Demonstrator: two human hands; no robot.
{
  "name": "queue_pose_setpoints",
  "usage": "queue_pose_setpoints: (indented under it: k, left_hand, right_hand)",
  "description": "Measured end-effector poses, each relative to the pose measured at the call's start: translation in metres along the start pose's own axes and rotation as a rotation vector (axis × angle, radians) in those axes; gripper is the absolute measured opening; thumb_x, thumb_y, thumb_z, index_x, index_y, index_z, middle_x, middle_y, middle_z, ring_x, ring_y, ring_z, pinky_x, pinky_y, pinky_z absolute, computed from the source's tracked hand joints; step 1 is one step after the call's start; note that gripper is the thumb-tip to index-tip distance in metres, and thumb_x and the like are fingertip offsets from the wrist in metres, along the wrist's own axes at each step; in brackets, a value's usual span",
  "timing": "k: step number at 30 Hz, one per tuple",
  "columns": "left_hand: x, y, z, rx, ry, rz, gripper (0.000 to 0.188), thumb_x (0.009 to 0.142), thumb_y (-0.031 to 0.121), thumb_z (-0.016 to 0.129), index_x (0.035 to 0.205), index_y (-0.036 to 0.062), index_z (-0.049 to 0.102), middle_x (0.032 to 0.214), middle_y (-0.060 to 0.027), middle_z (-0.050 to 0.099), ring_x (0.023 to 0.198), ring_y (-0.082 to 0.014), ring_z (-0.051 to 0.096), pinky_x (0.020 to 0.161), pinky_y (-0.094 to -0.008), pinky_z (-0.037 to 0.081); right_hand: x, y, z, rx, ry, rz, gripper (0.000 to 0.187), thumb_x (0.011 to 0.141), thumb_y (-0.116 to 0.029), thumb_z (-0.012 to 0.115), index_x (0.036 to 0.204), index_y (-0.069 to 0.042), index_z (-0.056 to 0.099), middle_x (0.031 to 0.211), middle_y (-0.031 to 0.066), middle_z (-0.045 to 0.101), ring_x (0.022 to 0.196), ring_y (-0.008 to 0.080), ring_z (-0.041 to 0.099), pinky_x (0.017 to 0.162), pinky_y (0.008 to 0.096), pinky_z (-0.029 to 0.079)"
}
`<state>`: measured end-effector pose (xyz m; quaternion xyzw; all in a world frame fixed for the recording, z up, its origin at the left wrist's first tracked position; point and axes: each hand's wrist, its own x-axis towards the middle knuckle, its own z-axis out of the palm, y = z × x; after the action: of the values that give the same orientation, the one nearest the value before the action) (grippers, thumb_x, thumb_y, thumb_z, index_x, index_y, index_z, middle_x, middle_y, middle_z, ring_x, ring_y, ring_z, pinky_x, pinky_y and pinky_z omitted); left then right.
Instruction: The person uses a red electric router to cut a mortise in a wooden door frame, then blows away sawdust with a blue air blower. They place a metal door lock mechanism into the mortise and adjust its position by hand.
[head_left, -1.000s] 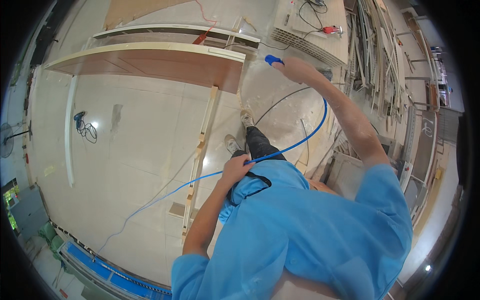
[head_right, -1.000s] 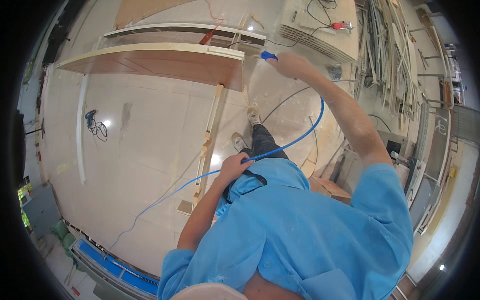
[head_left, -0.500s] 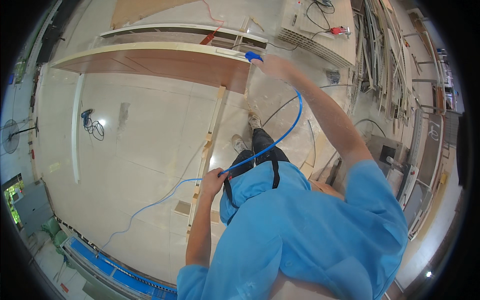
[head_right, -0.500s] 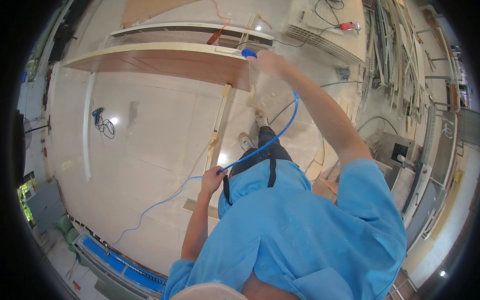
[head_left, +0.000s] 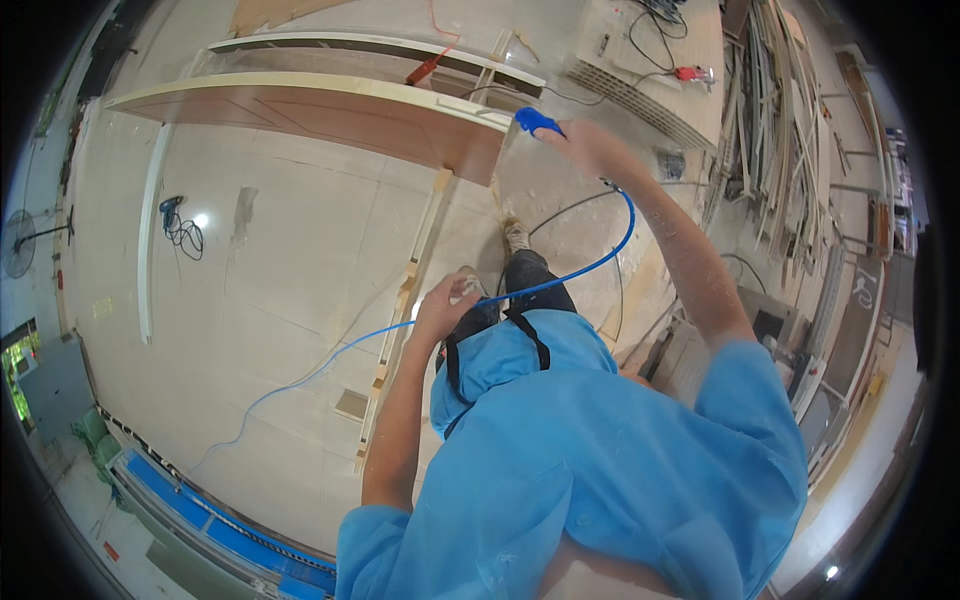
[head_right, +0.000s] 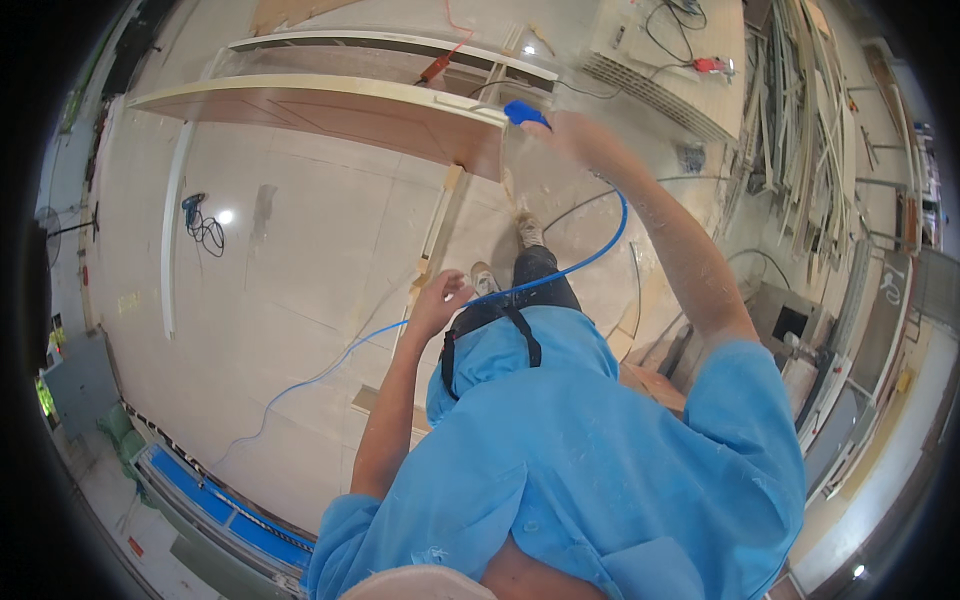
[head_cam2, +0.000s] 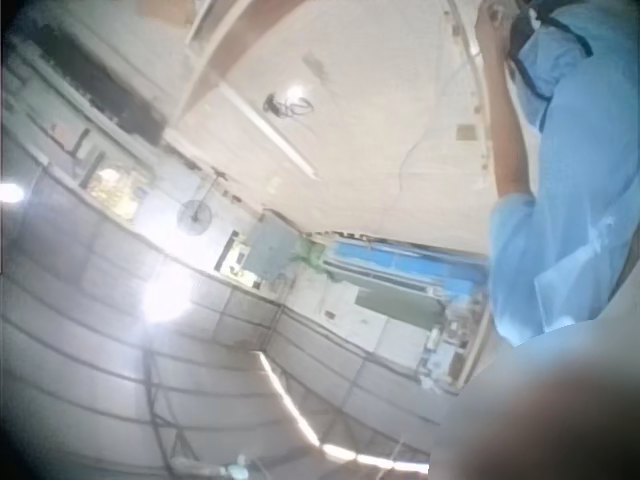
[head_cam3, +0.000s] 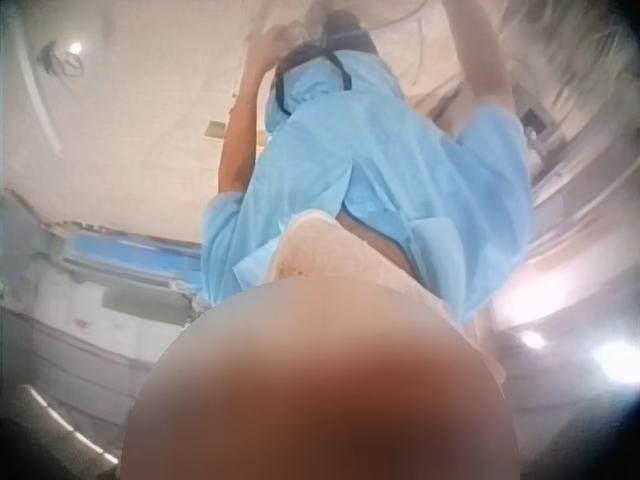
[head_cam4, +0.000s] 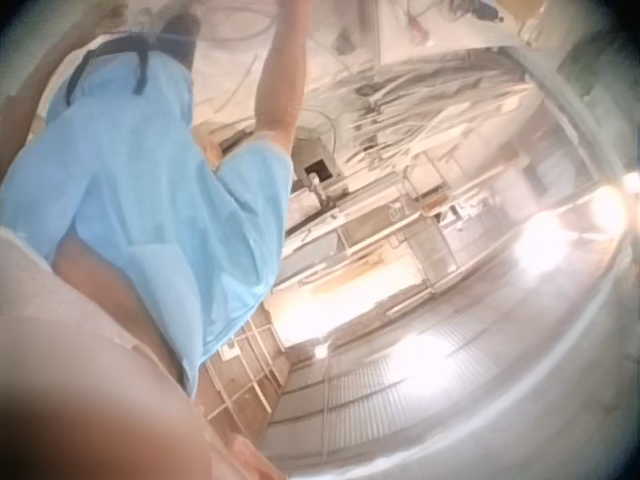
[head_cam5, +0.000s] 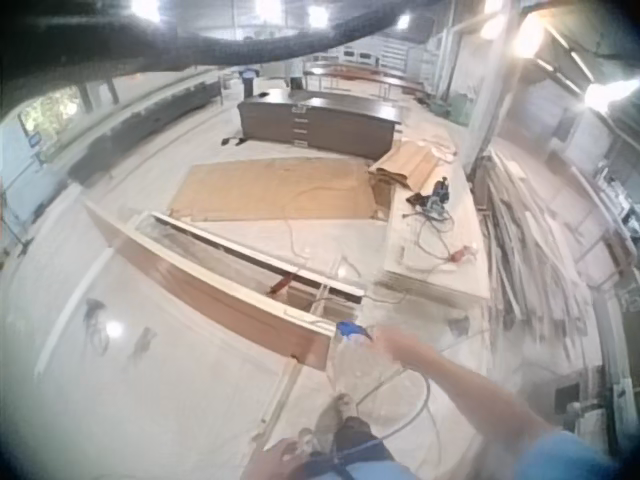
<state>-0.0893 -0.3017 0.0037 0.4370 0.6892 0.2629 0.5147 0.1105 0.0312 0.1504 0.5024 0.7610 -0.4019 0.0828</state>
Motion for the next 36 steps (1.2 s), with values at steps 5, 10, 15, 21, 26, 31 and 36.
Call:
queue_pose_setpoints:
  k: [5, 10, 15, 21, 26, 31, 36]
  left_hand:
    - [0.086, 0.054, -0.013, -0.042, 0.292, 0.038, 0.044, 0.097, 0.03, 0.072, 0.129, 0.0003, 0.061, 0.115, -0.0186, 0.073, 0.109, -0.0293, 0.072, 0.094, -0.0394, 0.055]
    - [0.17, 0.102, -0.017, -0.232, 0.531, -0.059, 0.051, 0.095, 0.024, 0.071, 0.137, 0.0012, 0.055, 0.121, -0.0207, 0.07, 0.105, -0.0312, 0.072, 0.091, -0.0392, 0.055]
    - [0.253, 0.139, -0.002, -0.392, 0.822, -0.197, 0.059, 0.093, 0.018, 0.074, 0.142, -0.0007, 0.048, 0.122, -0.0188, 0.068, 0.102, -0.0278, 0.072, 0.088, -0.0378, 0.056]
    - [0.264, 0.122, -0.015, -0.458, 0.917, -0.349, 0.047, 0.089, 0.017, 0.08, 0.126, -0.0028, 0.059, 0.106, -0.0146, 0.073, 0.093, -0.0207, 0.071, 0.083, -0.0332, 0.056]
    - [0.269, 0.103, -0.019, -0.488, 0.994, -0.347, 0.038, 0.098, 0.025, 0.071, 0.123, -0.0035, 0.065, 0.099, -0.012, 0.074, 0.087, -0.0185, 0.07, 0.079, -0.0324, 0.055]
    - [0.263, 0.117, 0.018, -0.579, 0.977, -0.299, 0.045, 0.098, 0.019, 0.07, 0.135, -0.0026, 0.056, 0.12, -0.0151, 0.069, 0.1, -0.0204, 0.068, 0.087, -0.0343, 0.055]
    - [0.246, 0.139, 0.061, -0.743, 0.928, -0.245, 0.054, 0.095, 0.013, 0.073, 0.143, -0.0003, 0.05, 0.127, -0.0166, 0.065, 0.105, -0.0206, 0.066, 0.09, -0.0338, 0.055]
  right_hand:
    - [0.041, -0.01, -0.01, -0.233, -0.011, -0.141, 0.062, 0.103, -0.055, 0.051, 0.098, 0.004, 0.068, 0.075, 0.0196, 0.065, 0.066, 0.0358, 0.067, 0.063, 0.0473, 0.05]
    - [0.063, 0.023, -0.056, -0.395, -0.184, -0.253, 0.054, 0.102, -0.053, 0.054, 0.103, -0.001, 0.071, 0.083, 0.021, 0.07, 0.08, 0.0396, 0.069, 0.071, 0.0486, 0.051]
    - [0.11, 0.02, -0.095, -0.214, -0.319, -0.312, 0.051, 0.103, -0.049, 0.054, 0.1, -0.001, 0.071, 0.081, 0.0193, 0.069, 0.078, 0.0386, 0.068, 0.071, 0.0478, 0.051]
    - [0.149, 0.038, -0.127, -0.102, -0.591, -0.212, 0.046, 0.104, -0.044, 0.056, 0.101, 0.0, 0.069, 0.074, 0.0187, 0.065, 0.067, 0.0351, 0.062, 0.066, 0.0444, 0.048]
    - [0.151, 0.061, -0.125, -0.005, -0.681, -0.17, 0.045, 0.105, -0.041, 0.057, 0.102, 0.002, 0.069, 0.062, 0.0114, 0.058, 0.052, 0.0198, 0.057, 0.053, 0.0363, 0.045]
    - [0.145, 0.07, -0.114, -0.1, -0.641, -0.292, 0.047, 0.105, -0.043, 0.055, 0.099, 0.002, 0.068, 0.072, 0.0208, 0.065, 0.066, 0.0372, 0.064, 0.064, 0.0444, 0.049]
    - [0.132, 0.072, -0.113, -0.026, -0.615, -0.295, 0.04, 0.106, -0.035, 0.056, 0.104, 0.003, 0.065, 0.07, 0.0177, 0.059, 0.063, 0.0285, 0.055, 0.063, 0.0411, 0.045]
